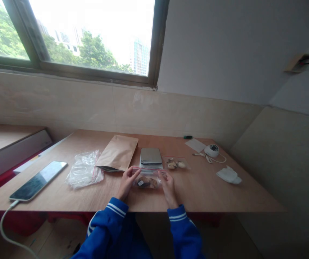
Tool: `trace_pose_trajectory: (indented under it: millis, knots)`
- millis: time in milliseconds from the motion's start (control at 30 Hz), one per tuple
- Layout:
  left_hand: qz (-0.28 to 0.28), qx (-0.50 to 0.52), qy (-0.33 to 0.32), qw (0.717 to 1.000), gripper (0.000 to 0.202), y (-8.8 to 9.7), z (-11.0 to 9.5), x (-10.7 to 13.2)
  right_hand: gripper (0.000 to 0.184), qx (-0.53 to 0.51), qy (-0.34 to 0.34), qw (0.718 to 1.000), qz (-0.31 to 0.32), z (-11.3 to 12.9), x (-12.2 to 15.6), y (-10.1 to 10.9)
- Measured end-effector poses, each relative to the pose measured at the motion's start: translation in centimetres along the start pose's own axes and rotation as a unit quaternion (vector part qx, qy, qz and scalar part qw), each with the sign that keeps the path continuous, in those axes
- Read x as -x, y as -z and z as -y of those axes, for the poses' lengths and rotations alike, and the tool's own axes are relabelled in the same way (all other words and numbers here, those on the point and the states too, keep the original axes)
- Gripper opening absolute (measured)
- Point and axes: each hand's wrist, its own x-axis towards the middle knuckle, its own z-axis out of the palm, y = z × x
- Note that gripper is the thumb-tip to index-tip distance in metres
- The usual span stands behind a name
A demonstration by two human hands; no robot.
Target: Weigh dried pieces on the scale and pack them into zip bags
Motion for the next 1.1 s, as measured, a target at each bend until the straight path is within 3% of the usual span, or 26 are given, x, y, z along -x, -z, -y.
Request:
trace_pose_trajectory:
  millis: [700, 867, 1100]
  knots:
    - [-0.034, -0.019, -0.018, 0.999, 0.024, 0.56, 0.80, -0.44, 0.035, 0.031, 0.049, 0.998, -0.034, -0.45, -0.17, 0.21]
    - [-0.021, -0.036, -0.026, 0.999, 0.027, 0.55, 0.90, -0.35, 0.033, 0.050, 0.062, 0.996, -0.038, -0.51, -0.10, 0.31]
    - [0.017, 0.002, -0.007, 1.000, 0.028, 0.28, 0.56, 0.00, 0.034, 0.013, 0.019, 1.000, -0.021, -0.41, -0.01, 0.23]
